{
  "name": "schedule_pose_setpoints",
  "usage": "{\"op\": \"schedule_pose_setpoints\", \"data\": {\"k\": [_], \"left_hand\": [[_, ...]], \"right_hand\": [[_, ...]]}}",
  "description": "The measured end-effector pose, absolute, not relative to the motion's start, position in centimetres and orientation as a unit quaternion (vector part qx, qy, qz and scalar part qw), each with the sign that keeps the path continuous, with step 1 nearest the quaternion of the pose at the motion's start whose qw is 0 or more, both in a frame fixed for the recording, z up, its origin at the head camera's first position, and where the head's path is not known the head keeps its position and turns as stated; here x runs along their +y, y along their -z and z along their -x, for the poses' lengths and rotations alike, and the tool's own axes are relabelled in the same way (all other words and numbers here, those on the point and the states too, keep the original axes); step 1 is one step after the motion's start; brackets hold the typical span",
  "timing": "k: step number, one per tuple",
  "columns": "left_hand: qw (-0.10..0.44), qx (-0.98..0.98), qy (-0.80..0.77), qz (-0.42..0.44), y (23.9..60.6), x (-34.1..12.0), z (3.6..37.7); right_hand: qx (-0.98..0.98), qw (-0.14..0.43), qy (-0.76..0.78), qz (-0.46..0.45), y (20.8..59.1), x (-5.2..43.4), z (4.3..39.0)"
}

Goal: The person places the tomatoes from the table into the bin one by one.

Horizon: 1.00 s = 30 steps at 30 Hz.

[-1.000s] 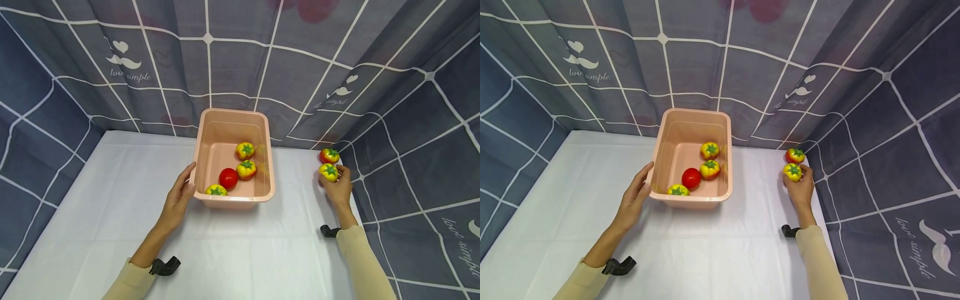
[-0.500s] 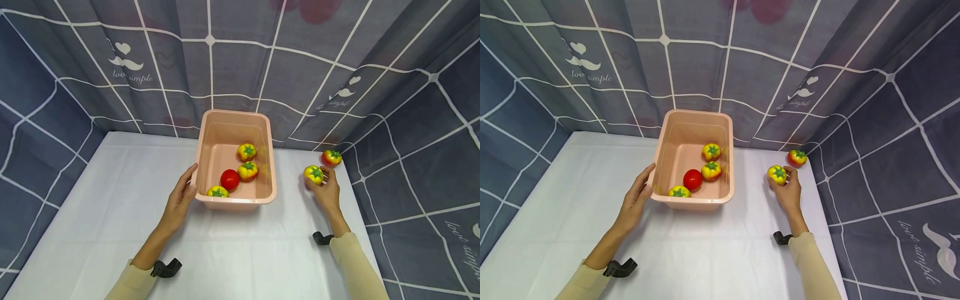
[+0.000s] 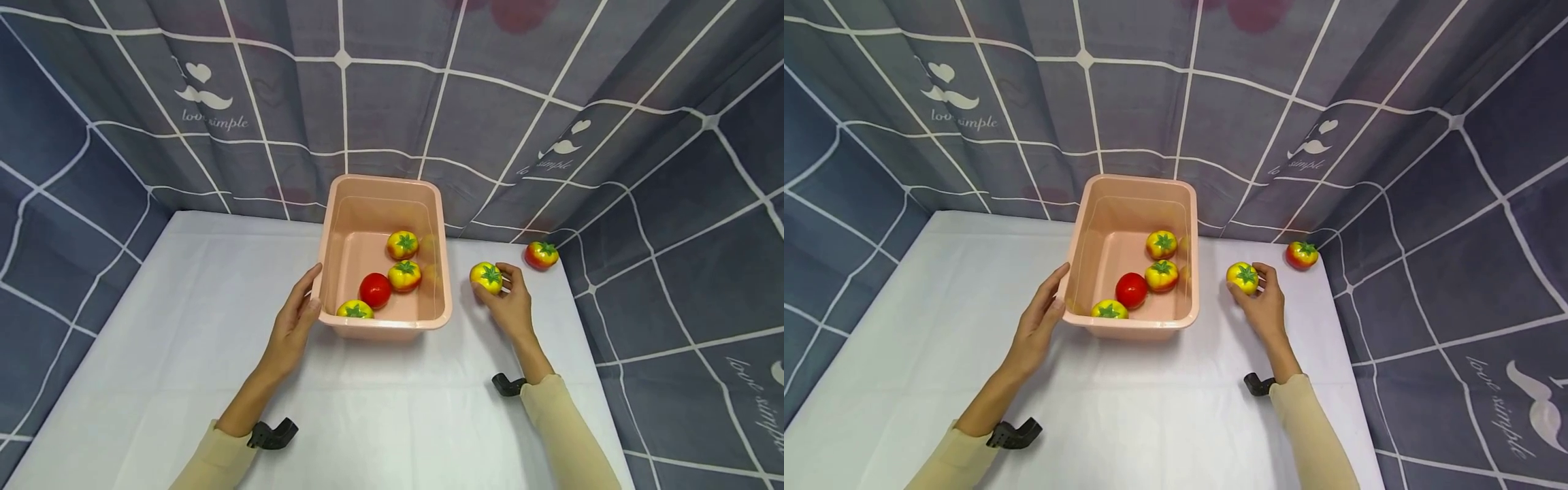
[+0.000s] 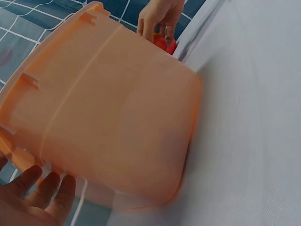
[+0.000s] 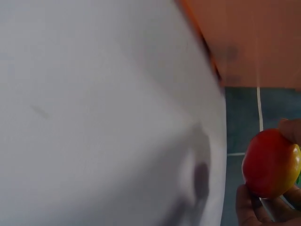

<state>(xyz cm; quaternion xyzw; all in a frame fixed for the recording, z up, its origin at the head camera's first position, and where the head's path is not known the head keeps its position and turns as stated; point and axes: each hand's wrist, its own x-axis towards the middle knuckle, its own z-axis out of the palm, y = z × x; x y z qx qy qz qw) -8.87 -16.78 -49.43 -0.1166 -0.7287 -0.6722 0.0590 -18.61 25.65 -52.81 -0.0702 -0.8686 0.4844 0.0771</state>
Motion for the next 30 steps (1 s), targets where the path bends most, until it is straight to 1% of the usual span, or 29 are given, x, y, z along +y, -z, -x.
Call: {"op": "schedule_pose_setpoints", "data": {"k": [7,14,30], "left_hand": [[0.056,-0.727,0.674,0.121,49.6,-16.6,8.8],[0.059,-0.730,0.670,0.122,49.6,-16.8,8.9],[0.044,-0.728,0.674,0.117,49.3,-17.1,9.0]], "right_hand": [[-0.872,0.072,-0.482,0.059,51.3,24.6,18.0],[-0.863,0.111,-0.493,0.003,48.2,23.1,17.8],[-0.855,0.139,-0.491,-0.088,42.7,20.4,19.6]]}}
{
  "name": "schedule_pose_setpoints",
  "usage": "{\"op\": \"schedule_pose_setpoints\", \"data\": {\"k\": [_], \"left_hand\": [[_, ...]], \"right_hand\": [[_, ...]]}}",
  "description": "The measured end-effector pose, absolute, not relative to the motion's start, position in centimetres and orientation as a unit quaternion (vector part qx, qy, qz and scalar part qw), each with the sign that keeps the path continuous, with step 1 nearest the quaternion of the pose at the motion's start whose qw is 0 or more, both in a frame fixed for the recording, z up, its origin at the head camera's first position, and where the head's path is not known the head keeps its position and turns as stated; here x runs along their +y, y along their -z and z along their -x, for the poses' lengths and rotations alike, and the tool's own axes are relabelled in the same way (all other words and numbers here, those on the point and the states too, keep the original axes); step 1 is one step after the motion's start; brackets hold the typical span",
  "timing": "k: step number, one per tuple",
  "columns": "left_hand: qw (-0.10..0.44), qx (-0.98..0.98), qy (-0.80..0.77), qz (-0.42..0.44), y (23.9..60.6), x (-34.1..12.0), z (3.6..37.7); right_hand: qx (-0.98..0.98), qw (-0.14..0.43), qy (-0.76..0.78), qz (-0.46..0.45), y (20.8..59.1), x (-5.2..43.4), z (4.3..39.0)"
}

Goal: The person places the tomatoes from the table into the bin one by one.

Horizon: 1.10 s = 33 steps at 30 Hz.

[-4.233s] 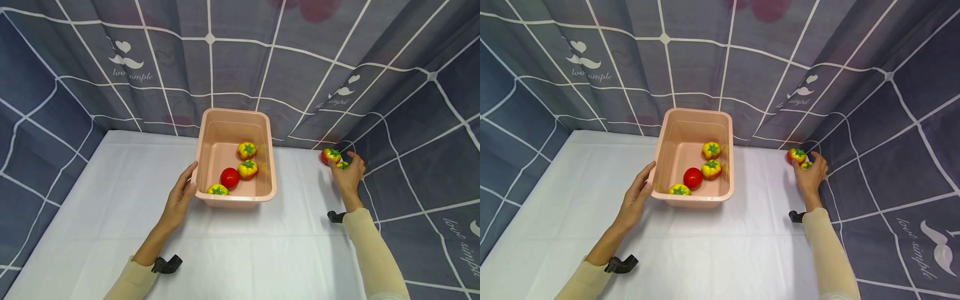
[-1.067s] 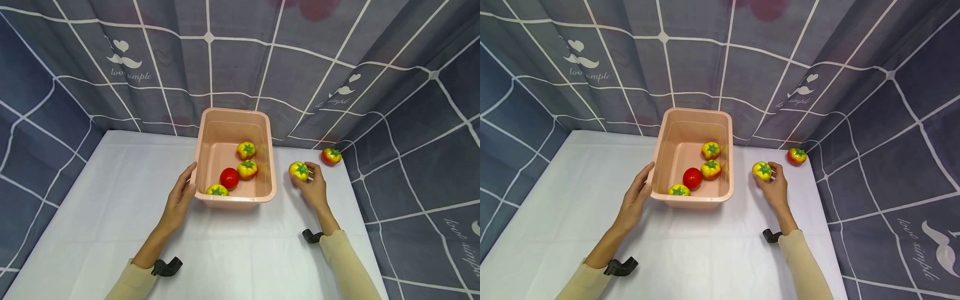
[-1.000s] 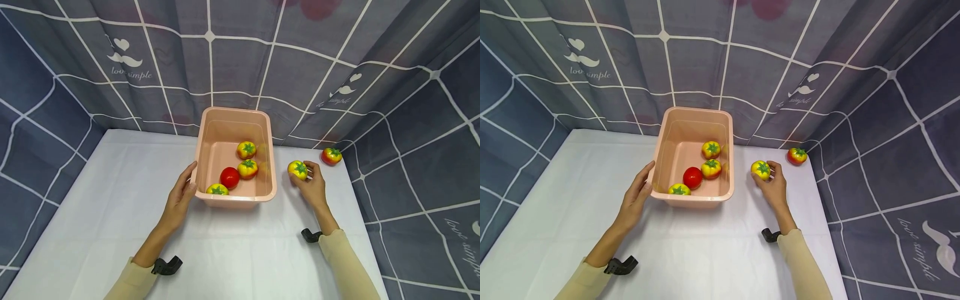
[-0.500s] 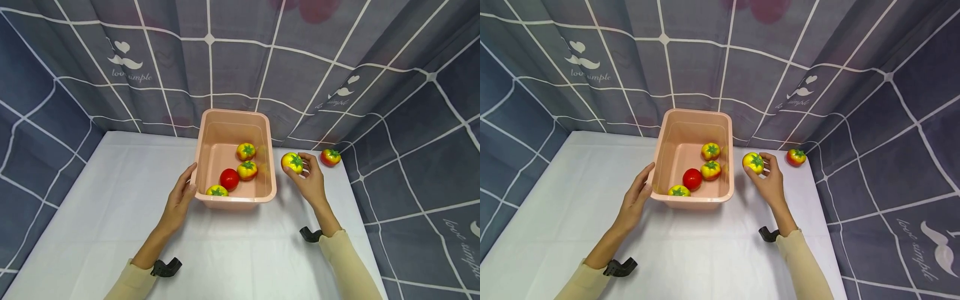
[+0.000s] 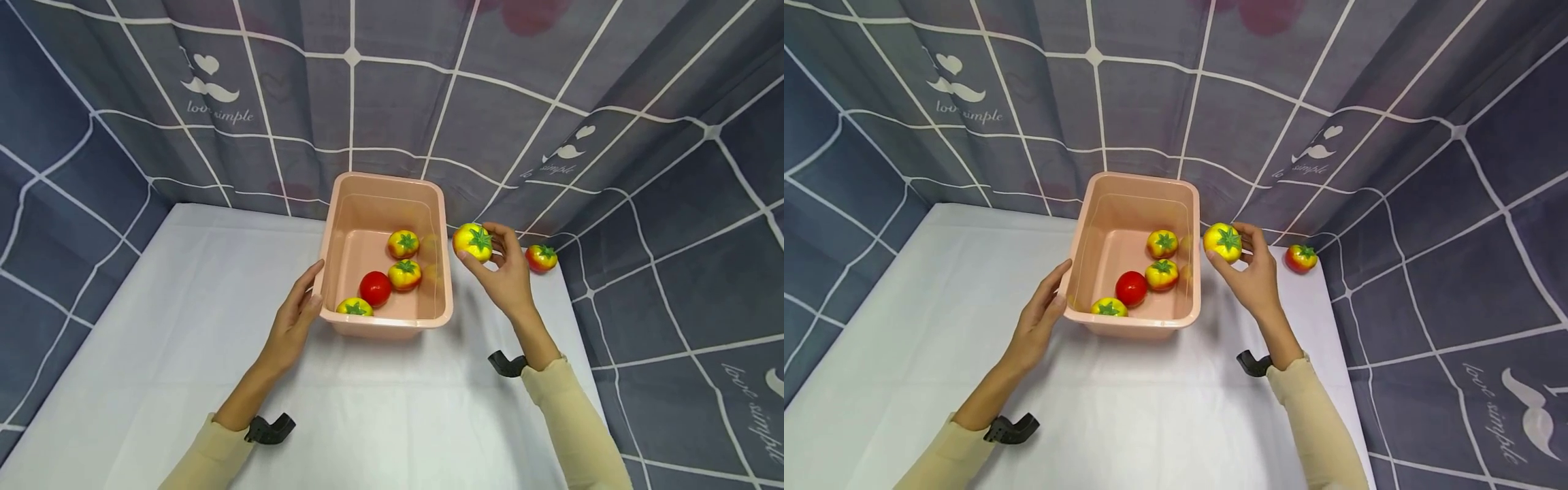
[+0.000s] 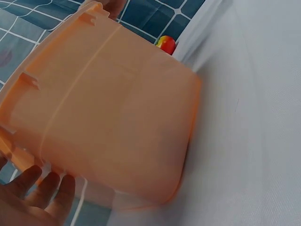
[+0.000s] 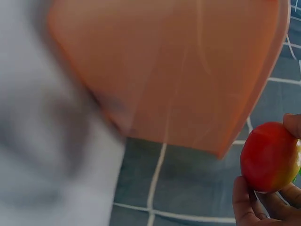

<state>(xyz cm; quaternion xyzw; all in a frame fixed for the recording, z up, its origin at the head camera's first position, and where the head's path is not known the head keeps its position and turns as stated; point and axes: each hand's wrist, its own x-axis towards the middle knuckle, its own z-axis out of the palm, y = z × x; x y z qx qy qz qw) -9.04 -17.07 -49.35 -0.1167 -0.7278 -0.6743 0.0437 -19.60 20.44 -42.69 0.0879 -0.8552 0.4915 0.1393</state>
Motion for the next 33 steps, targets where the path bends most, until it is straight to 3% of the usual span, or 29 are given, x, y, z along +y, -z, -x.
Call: {"op": "schedule_pose_setpoints", "data": {"k": [20,33], "left_hand": [[0.044,-0.726,0.676,0.115,49.2,-17.0,9.0],[0.044,-0.724,0.679,0.116,49.3,-17.0,9.0]], "right_hand": [[-0.879,0.049,-0.417,-0.225,39.3,15.8,22.3],[-0.878,0.017,-0.417,-0.236,39.7,14.1,23.3]]}}
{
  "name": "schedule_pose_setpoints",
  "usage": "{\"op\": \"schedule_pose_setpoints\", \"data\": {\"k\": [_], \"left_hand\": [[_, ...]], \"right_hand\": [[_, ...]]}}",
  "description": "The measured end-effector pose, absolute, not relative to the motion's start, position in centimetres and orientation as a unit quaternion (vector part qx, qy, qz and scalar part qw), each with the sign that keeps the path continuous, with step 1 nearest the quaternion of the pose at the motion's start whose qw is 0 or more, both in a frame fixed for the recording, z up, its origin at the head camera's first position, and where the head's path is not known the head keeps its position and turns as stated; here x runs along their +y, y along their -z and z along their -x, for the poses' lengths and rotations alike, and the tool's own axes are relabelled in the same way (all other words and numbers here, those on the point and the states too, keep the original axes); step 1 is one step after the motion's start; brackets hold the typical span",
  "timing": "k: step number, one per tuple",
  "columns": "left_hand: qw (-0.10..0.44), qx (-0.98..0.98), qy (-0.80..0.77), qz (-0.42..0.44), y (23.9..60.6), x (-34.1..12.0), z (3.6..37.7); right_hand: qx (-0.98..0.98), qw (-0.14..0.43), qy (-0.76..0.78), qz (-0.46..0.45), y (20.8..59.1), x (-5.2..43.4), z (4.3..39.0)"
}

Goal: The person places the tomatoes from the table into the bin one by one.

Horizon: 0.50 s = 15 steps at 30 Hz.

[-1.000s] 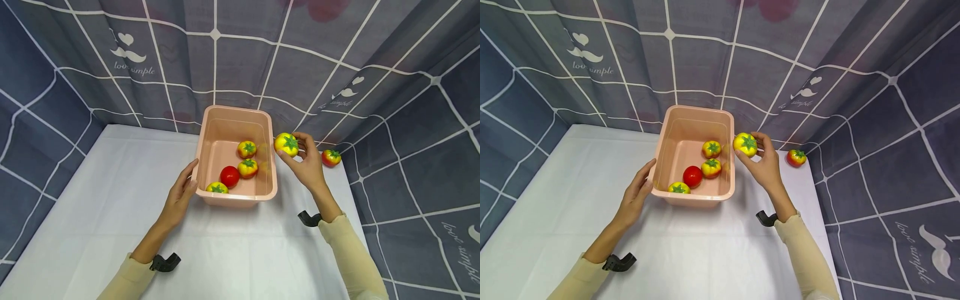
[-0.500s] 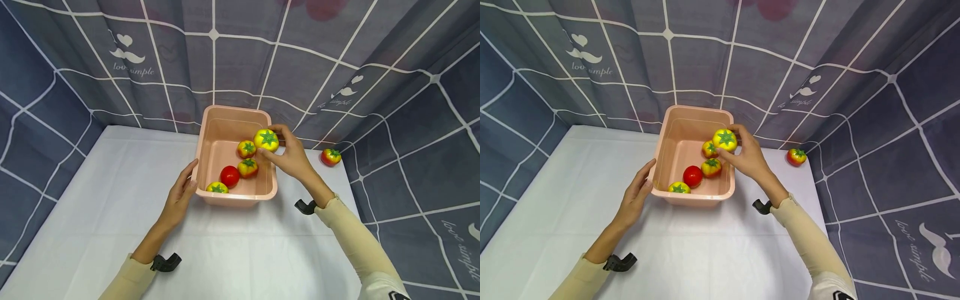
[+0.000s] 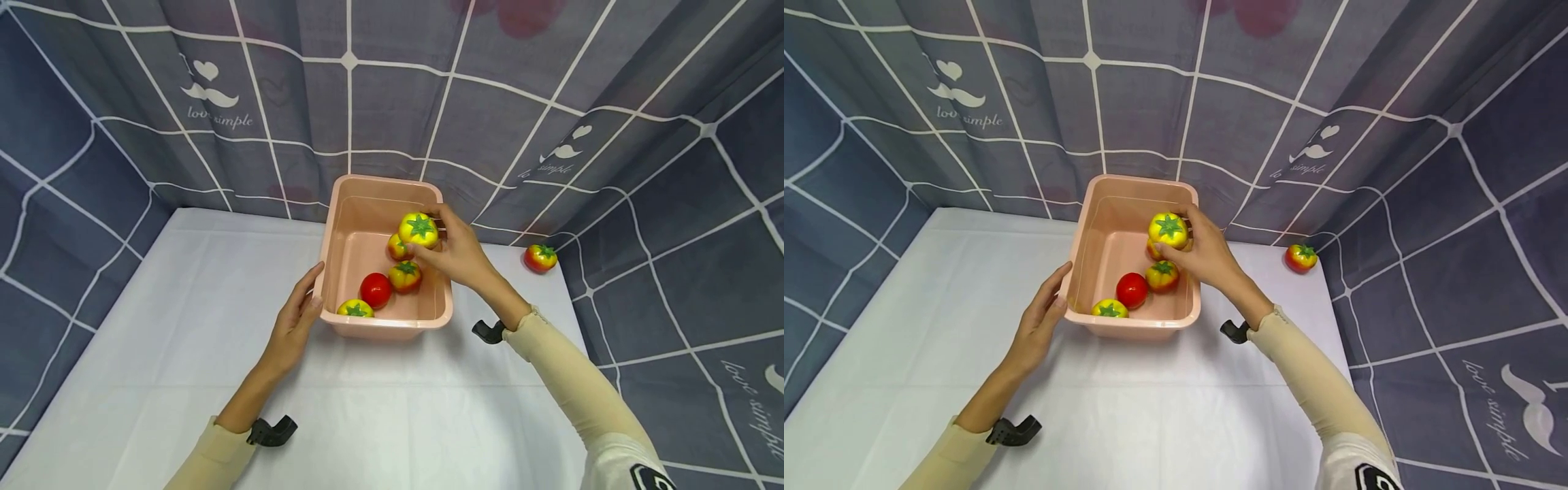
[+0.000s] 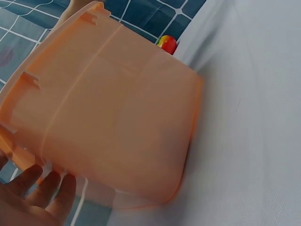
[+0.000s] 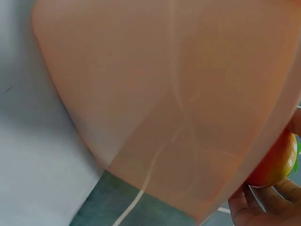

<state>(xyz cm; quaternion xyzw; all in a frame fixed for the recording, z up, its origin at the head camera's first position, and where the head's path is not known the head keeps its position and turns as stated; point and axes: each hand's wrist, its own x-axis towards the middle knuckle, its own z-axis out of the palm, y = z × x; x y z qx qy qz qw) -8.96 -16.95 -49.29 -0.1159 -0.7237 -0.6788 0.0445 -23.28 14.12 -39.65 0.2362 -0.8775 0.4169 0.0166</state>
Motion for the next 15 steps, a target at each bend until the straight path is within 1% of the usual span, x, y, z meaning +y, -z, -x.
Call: {"op": "schedule_pose_setpoints", "data": {"k": [5,15], "left_hand": [[0.046,-0.723,0.679,0.117,49.3,-16.9,8.9],[0.047,-0.724,0.678,0.116,49.2,-16.9,8.9]], "right_hand": [[-0.878,0.021,-0.417,-0.235,39.8,13.4,23.2],[-0.869,0.056,-0.429,-0.242,40.0,13.0,23.0]]}}
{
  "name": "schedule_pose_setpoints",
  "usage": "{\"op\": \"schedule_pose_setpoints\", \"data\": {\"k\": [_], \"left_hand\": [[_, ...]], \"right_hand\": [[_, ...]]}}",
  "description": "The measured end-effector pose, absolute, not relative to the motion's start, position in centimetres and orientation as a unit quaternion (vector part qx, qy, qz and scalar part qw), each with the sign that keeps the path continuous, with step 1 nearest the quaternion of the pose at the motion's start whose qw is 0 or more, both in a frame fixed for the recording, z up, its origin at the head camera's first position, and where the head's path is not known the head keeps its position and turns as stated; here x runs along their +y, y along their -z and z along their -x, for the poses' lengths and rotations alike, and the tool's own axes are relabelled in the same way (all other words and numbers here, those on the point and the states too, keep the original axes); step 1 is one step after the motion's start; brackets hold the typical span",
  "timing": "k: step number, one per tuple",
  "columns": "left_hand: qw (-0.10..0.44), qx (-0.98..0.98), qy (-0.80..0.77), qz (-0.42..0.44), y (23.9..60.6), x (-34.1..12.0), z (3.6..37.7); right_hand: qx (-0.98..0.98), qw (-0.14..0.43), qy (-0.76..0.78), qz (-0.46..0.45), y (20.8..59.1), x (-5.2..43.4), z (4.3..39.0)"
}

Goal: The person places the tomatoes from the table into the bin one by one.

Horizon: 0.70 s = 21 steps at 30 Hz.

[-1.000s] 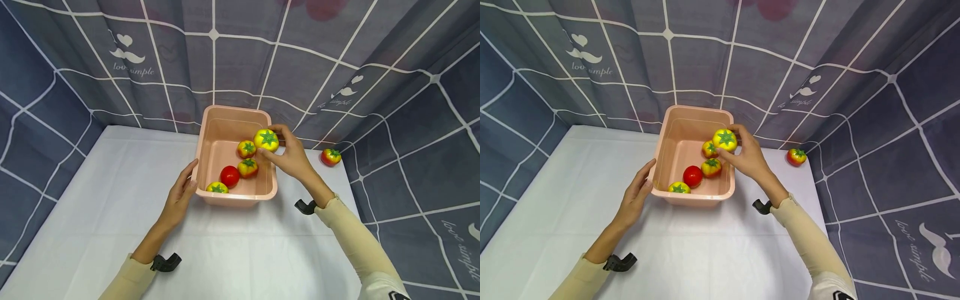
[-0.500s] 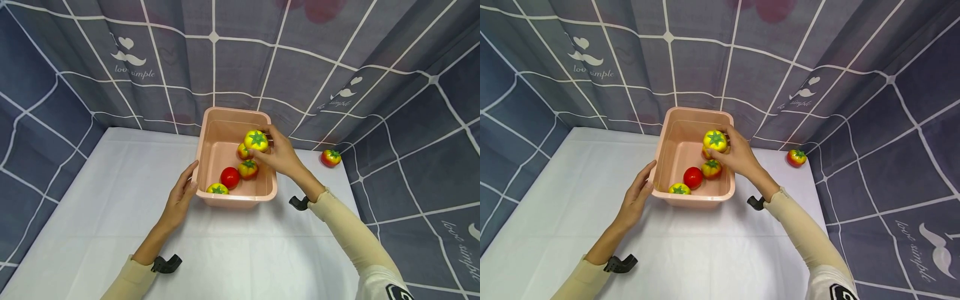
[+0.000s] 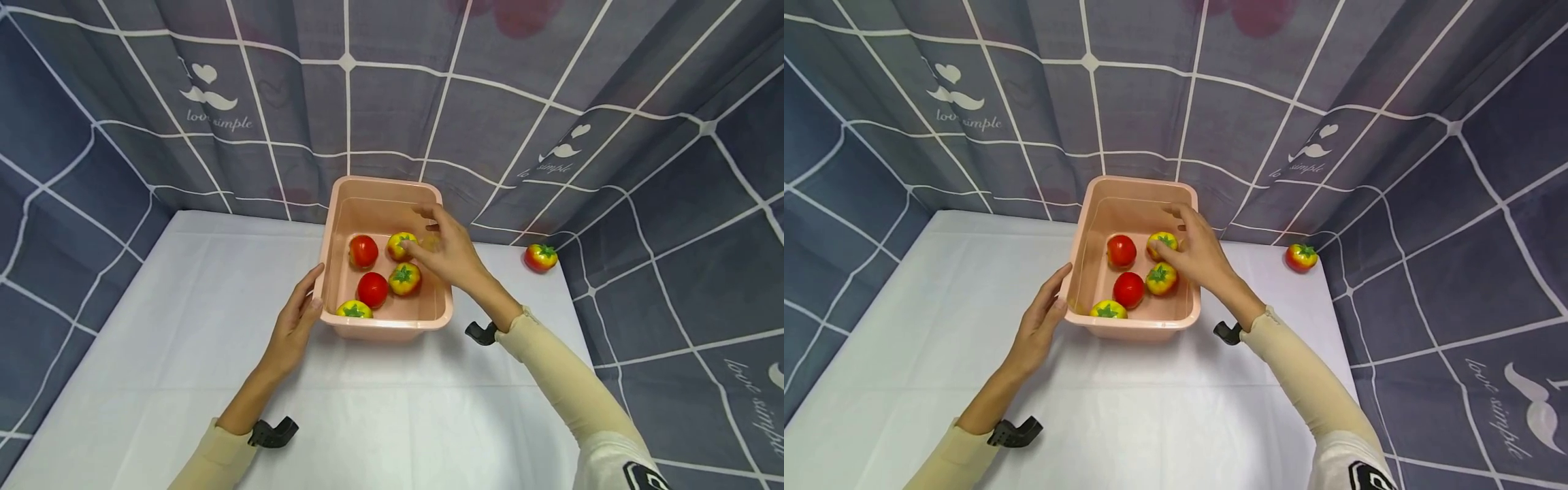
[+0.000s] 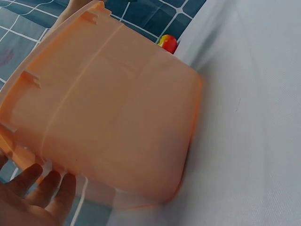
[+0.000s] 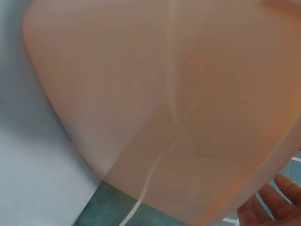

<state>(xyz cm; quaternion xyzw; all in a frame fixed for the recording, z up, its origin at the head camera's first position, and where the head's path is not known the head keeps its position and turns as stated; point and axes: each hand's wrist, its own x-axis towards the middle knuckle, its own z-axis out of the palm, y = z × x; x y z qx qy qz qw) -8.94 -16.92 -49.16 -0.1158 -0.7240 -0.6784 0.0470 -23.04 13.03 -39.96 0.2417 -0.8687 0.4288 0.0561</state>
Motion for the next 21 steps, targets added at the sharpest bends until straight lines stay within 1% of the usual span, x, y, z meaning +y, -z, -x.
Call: {"op": "schedule_pose_setpoints", "data": {"k": [10,21], "left_hand": [[0.051,-0.728,0.674,0.115,49.2,-16.8,9.0],[0.055,-0.729,0.673,0.115,49.2,-16.7,9.0]], "right_hand": [[-0.855,0.097,-0.451,-0.238,40.5,15.5,23.0],[-0.866,0.129,-0.447,-0.186,41.4,19.4,23.0]]}}
